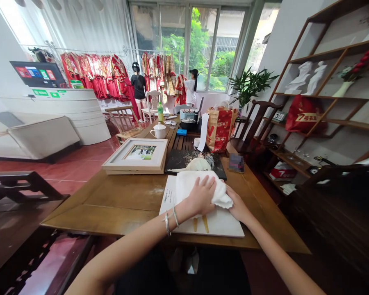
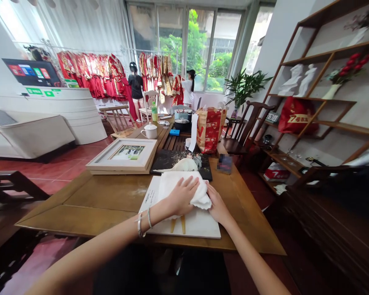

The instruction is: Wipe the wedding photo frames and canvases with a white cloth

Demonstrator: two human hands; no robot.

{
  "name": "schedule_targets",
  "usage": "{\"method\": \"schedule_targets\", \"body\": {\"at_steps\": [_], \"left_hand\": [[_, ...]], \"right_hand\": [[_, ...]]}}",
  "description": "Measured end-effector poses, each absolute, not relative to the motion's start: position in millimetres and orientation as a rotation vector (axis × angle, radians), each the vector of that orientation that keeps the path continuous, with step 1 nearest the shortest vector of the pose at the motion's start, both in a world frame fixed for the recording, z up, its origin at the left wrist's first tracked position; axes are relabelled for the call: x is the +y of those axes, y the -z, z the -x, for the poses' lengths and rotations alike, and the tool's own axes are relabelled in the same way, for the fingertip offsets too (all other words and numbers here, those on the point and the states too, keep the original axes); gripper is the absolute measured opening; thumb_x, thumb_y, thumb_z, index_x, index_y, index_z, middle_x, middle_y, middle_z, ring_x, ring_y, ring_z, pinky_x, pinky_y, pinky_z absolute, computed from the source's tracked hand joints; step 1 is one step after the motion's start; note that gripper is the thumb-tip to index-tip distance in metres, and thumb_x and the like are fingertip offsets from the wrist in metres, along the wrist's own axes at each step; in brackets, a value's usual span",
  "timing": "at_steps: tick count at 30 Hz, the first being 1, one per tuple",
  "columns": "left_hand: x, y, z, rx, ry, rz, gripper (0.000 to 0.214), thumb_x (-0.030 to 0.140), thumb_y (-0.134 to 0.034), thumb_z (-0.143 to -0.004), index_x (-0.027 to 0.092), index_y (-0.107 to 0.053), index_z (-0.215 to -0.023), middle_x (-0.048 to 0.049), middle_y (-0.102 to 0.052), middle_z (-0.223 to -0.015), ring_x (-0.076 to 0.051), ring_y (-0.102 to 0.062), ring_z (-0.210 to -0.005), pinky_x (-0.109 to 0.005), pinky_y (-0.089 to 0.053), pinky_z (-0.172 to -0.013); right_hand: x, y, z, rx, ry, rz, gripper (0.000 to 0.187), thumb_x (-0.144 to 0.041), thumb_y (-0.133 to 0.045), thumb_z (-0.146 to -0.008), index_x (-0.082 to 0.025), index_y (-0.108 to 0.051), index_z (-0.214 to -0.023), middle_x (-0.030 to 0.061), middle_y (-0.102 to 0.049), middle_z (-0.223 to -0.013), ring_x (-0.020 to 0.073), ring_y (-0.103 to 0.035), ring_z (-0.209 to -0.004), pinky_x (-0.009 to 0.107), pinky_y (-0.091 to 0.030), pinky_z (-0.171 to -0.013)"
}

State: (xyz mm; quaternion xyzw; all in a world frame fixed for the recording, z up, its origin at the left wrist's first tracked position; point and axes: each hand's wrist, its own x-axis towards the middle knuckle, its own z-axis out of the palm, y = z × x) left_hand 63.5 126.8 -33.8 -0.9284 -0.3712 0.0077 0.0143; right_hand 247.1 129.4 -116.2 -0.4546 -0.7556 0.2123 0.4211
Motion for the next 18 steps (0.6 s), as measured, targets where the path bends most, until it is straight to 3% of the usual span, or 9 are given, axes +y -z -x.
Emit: {"method": "schedule_targets", "body": {"at_steps": [8, 12, 18], "left_hand": [[46, 29, -56, -1.005, -0.095, 2.945, 0.074, 0.036, -0.051, -0.079, -0.003, -0.028, -0.137, -0.0228, -0.020, -0.146, -0.039, -0.013, -0.134, -0.056, -0.018, -0.105], [4, 23, -44, -0.862, -0.231, 3.053, 0.077, 0.044, -0.049, -0.081, 0.001, -0.024, -0.140, -0.0166, -0.015, -0.148, -0.036, -0.010, -0.135, -0.049, -0.019, -0.108], [61, 26, -42, -1.082, -0.039, 3.000, 0.069, 0.041, -0.048, -0.080, 0.006, -0.031, -0.137, -0.0127, -0.025, -0.147, -0.033, -0.019, -0.134, -0.049, -0.024, -0.105]], "right_hand": [[132, 122, -247, -1.832, -0.504, 1.252, 0.039, -0.027, -0.042, -0.086, -0.024, -0.056, -0.122, 0.0068, -0.051, -0.134, 0.0229, -0.039, -0.129, 0.049, -0.027, -0.109], [131, 121, -245, -1.855, -0.466, 1.282, 0.040, -0.024, -0.039, -0.087, -0.023, -0.056, -0.122, 0.0071, -0.051, -0.134, 0.0226, -0.039, -0.130, 0.050, -0.025, -0.110], [131, 123, -247, -1.865, -0.471, 1.270, 0.040, -0.027, -0.040, -0.087, -0.022, -0.056, -0.123, 0.0081, -0.051, -0.134, 0.0228, -0.038, -0.130, 0.049, -0.027, -0.110]]}}
